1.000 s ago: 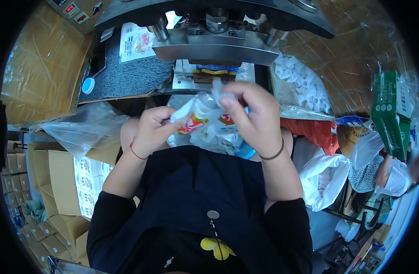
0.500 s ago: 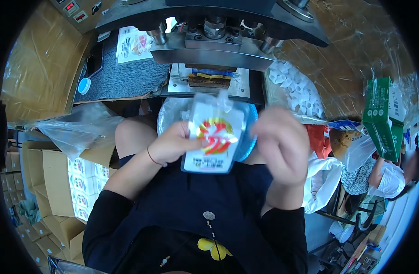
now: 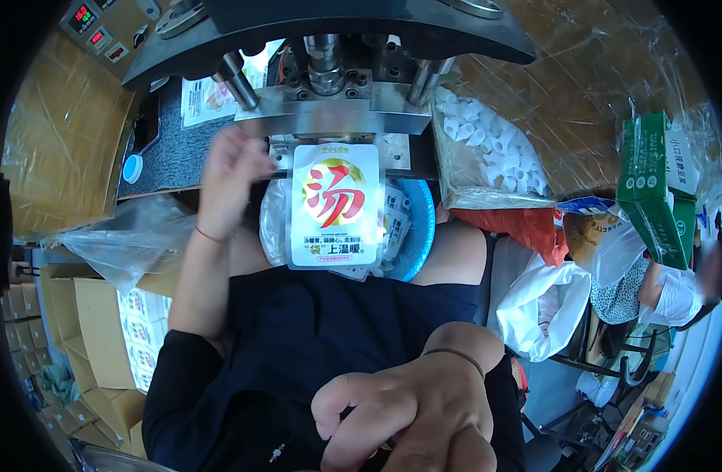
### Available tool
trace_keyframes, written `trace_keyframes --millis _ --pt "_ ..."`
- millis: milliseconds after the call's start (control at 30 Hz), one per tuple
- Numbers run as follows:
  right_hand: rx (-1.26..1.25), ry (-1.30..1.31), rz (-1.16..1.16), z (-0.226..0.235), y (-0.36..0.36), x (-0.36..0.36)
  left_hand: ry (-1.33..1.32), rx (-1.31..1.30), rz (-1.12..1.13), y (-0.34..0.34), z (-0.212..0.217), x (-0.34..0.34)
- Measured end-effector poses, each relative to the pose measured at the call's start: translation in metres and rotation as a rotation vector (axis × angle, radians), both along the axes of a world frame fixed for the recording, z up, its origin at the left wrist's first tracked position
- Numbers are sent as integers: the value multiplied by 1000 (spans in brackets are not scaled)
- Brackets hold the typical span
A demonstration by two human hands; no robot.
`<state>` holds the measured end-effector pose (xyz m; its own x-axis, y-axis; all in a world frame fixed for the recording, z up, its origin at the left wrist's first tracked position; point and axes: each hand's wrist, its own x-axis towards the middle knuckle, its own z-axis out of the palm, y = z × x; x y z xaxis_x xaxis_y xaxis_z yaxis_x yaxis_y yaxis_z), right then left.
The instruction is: Sealing individual soup packets using a heat sealer and placing them in a container.
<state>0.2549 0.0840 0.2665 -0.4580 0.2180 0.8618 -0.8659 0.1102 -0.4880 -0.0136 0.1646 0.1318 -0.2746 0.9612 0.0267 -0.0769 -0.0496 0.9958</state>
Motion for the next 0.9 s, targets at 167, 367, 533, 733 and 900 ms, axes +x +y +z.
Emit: trace_keyframes --millis 167,367,533,733,900 --pt "-179 60 52 5 -9 -14 1242 187 124 118 9 -93" --pt "-458 123 -161 12 -27 -32 1635 -383 0 147 17 -106" --pt "-140 56 53 3 8 -15 1621 -373 33 71 -14 -107" --pt "-157 86 187 -1 13 -21 1564 -136 292 28 -11 -123" --pt "82 -419 -681 -6 39 59 1643 111 -66 -43 -8 -66"
